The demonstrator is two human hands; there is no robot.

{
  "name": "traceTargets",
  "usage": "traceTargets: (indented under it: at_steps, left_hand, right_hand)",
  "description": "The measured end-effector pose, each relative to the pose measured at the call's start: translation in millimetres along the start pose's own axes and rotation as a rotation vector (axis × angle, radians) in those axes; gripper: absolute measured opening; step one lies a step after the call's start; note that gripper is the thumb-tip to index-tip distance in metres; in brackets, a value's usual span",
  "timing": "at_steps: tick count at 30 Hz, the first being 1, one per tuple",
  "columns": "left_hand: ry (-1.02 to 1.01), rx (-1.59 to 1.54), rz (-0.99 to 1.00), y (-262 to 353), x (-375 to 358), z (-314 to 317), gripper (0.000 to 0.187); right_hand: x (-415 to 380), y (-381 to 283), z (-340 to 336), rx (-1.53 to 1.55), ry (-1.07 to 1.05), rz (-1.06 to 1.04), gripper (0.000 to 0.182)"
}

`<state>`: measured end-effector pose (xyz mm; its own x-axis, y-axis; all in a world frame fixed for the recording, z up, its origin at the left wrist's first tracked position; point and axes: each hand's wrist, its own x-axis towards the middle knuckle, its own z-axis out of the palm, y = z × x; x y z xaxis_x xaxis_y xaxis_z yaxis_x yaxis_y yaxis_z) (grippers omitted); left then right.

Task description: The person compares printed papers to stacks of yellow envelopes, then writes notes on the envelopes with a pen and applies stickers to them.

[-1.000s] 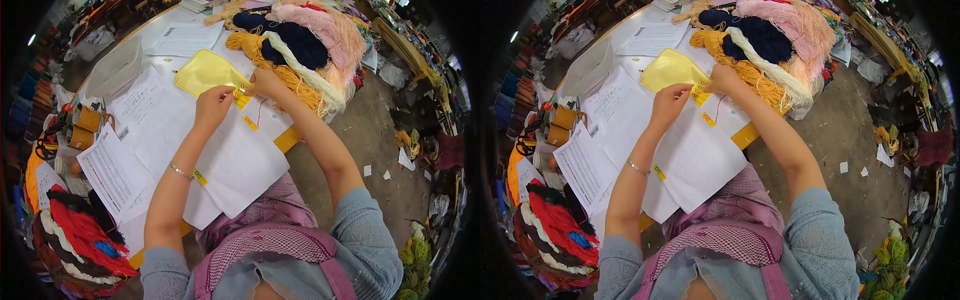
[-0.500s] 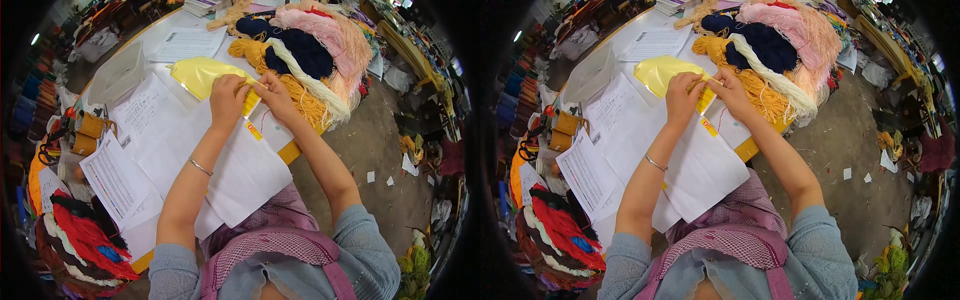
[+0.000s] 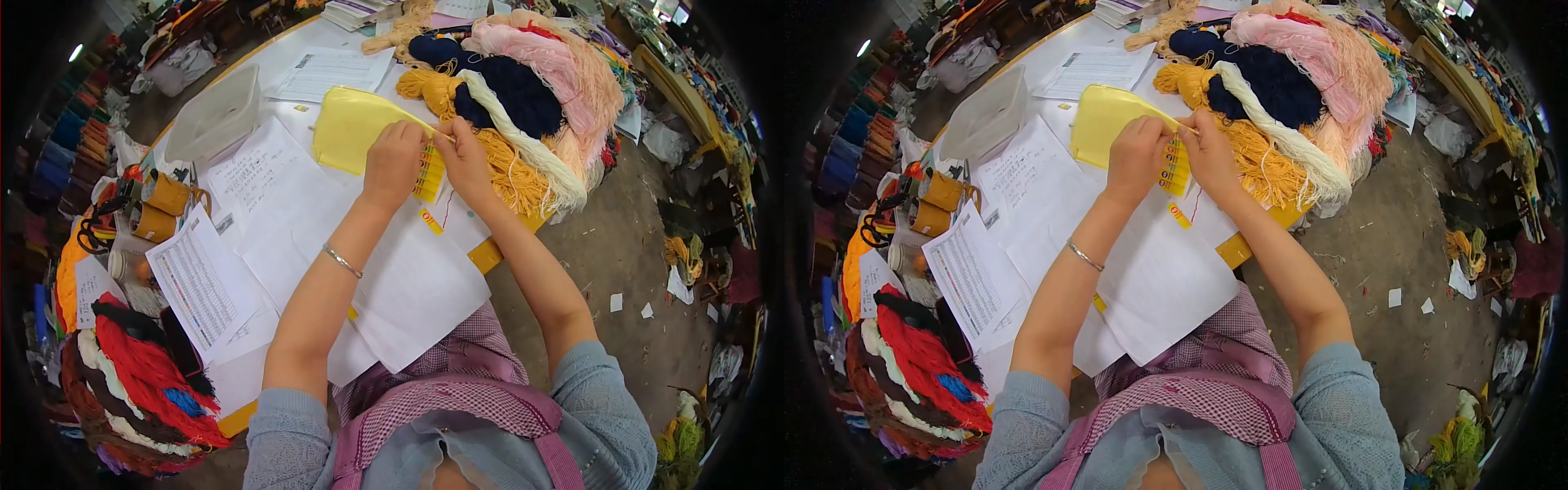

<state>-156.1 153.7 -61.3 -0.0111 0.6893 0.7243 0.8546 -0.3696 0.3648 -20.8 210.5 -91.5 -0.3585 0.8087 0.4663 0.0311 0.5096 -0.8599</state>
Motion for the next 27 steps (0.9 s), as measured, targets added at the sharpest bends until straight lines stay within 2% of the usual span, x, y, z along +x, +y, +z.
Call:
traceTargets:
  at_steps: [5,7,8,10,11,13,14,18,21,23,25,27]
  left_hand:
    - [0.024,0.096,0.114,-2,11,-16,0.008]
    - [0.043,0.003,-0.074,-6,14,-20,0.009]
    - [0.032,-0.087,-0.141,-11,14,-22,0.012]
    - [-0.01,-0.114,-0.172,-11,18,-31,0.014]
    - [-0.058,-0.144,-0.204,-11,18,-34,0.016]
    - [-0.059,-0.163,-0.172,-10,18,-35,0.018]
    - [-0.061,-0.184,-0.135,-9,16,-34,0.02]
    - [-0.019,-0.289,-0.191,-12,12,-30,0.021]
    - [-0.011,-0.357,-0.225,-16,11,-27,0.023]
    - [0.051,-0.378,-0.17,-17,10,-28,0.028]
    - [0.099,-0.265,-0.191,-20,5,-36,0.034]
    - [0.117,-0.262,-0.211,-22,1,-50,0.031]
  right_hand:
    - [7,-14,7,-0.264,0.045,0.04,0.017]
    - [11,-14,8,-0.374,0.038,0.009,0.03]
    - [15,-14,8,-0.375,0.033,0.005,0.03]
    - [23,-24,5,-0.46,0.115,-0.562,0.034]
    - [24,-28,5,-0.457,0.106,-0.56,0.034]
    - [24,-32,2,-0.515,-0.051,-0.51,0.029]
    - [28,-29,2,-0.472,-0.017,-0.544,0.021]
    - [29,-25,3,-0.452,-0.056,-0.519,0.021]
    - [28,-18,-2,-0.443,-0.084,-0.467,0.017]
    - [27,-14,-3,-0.363,-0.085,-0.285,0.015]
    - [28,-16,-10,-0.049,-0.032,0.019,0.014]
    - [30,-26,-19,0.256,-0.03,0.271,0.015]
